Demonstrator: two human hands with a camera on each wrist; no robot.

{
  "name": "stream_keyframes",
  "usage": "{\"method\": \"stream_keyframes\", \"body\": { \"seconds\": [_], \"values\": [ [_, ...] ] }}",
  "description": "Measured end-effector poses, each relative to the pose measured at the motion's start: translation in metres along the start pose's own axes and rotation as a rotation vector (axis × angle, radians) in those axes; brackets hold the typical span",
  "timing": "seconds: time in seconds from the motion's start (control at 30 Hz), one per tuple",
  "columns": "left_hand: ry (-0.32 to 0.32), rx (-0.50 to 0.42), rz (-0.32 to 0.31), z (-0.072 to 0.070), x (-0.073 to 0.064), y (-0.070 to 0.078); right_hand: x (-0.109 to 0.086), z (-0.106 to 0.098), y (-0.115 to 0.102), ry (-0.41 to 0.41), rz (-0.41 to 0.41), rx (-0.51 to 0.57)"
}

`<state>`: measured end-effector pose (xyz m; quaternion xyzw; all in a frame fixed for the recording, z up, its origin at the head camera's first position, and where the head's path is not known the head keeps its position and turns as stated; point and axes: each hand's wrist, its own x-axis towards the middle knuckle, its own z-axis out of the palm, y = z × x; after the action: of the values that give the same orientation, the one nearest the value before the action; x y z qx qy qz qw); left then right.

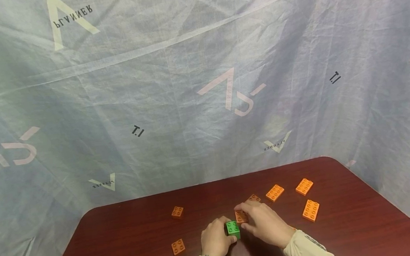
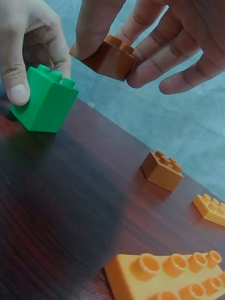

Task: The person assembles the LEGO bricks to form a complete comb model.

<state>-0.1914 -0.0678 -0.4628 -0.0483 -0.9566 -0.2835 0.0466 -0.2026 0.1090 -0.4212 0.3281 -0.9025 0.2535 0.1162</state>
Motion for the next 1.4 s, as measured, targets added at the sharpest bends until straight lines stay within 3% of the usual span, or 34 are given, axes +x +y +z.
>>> {"method": "stream_keyframes", "body": {
  "seconds": [0.7,1.4],
  "values": [
    [-0.016,-0.013,-0.025,-0.001,0.001,0.0,0.002,0.013,-0.003,-0.063,-0.014,0.077],
    [-0.064,-0.021,-0.08,-0.003,0.003,0.001,0.006,0.023,-0.007,-0.076,-0.048,0.012]
  ]
}}
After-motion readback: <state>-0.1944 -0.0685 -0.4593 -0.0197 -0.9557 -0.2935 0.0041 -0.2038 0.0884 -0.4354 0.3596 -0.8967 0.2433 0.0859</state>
